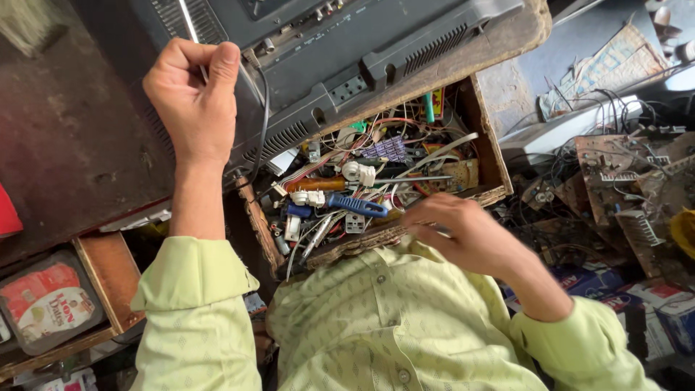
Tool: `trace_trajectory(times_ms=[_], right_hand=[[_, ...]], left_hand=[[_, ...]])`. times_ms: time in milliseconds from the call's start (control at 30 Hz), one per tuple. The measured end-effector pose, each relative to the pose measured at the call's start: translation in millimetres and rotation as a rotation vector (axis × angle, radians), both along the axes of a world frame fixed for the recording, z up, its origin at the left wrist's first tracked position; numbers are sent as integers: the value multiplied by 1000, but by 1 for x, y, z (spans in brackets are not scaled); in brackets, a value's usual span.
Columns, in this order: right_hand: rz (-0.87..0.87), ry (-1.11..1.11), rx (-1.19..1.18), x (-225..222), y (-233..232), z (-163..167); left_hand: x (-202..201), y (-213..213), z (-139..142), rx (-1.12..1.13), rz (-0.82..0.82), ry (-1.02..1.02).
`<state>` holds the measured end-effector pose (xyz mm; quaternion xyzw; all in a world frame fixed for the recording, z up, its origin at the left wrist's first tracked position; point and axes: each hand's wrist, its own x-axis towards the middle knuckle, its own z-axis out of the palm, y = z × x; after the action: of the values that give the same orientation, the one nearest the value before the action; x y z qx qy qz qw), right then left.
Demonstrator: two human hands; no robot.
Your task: The person uses a screwdriver to remove screws from the back panel of a CRT television. They place the screws on the workbench and continue unscrewing multiple fasteners around the casing.
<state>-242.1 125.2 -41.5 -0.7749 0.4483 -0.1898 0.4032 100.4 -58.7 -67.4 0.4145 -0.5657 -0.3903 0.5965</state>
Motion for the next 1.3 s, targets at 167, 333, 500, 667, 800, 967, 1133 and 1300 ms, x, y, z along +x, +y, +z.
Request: trace_trajectory(times_ms=[167,333,500,667,800,967,1133,1300], right_hand=[[48,300,150,28,-22,-30],[55,465,215,27,-29,-39],[74,439,345,28,-38,-38],[65,383,236,31,-48,-28],[-63,422,473,10,-46,-7],[-429,-291,307,-67,-40,30],[-592,-1043,417,-79,-64,30],[-516,-570,161,-52,-118,32]], left_hand=[[2,1,2,-28,11,-37],[2,6,4,4,-22,27],[-2,7,10,26,28,-47],[-5,3,18,67,69,-74],[-7,5,17,90,53,-23],[-8,3,15,112,44,-2],[-13,0,18,128,50,-33],[-15,0,21,138,56,-52]])
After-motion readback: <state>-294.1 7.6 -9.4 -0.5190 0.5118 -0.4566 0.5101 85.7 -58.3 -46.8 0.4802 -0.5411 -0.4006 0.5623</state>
